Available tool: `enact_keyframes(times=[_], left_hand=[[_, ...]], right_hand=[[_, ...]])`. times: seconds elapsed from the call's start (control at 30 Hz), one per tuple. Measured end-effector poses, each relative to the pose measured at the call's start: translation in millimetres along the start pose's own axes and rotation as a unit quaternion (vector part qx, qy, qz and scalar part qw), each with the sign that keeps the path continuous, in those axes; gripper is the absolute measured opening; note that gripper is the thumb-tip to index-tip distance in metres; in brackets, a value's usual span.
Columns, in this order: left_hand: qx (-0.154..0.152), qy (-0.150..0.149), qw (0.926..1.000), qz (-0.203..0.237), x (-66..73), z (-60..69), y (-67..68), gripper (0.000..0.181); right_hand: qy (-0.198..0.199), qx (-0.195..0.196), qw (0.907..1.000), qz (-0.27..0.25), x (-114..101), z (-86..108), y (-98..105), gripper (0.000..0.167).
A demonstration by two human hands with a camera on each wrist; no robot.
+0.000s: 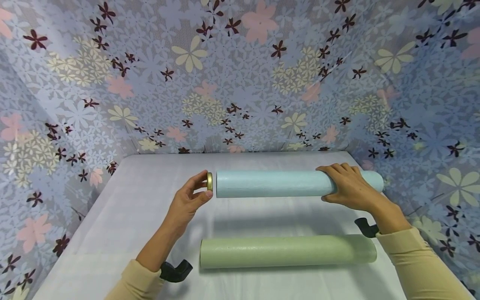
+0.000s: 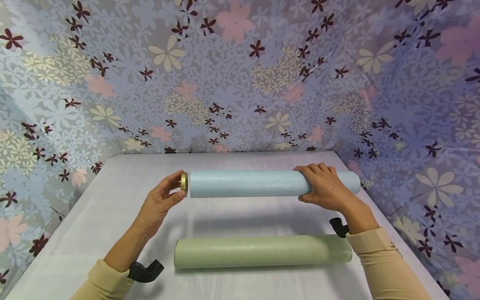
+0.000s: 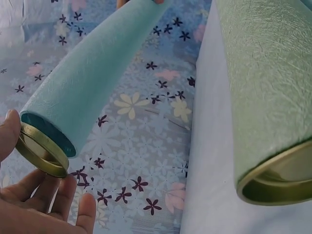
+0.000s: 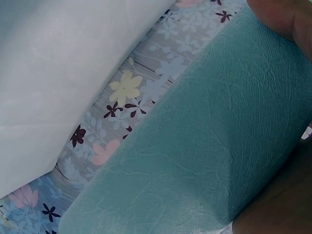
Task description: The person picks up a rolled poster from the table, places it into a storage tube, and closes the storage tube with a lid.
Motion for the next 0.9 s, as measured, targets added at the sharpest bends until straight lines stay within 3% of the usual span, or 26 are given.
enact_keyframes(times=[0.9], left_hand=[[-0.010,-0.046,0.9982,-0.037,3.8,-3.9,-9.4,0.061]], right_hand=[[-0.002,-0.003,1.0000,-0.003,-0.1,2.8,0.5,0.077]])
Point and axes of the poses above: each hand's wrist, its own z-axis away from the middle knuckle, its own y-axis out of the back of the hand, x = y × z, the point moved 6 cm from there along -z, towards the middle knuckle, and after that the axes turned 8 degrees about -z, right-handed, at the moved point
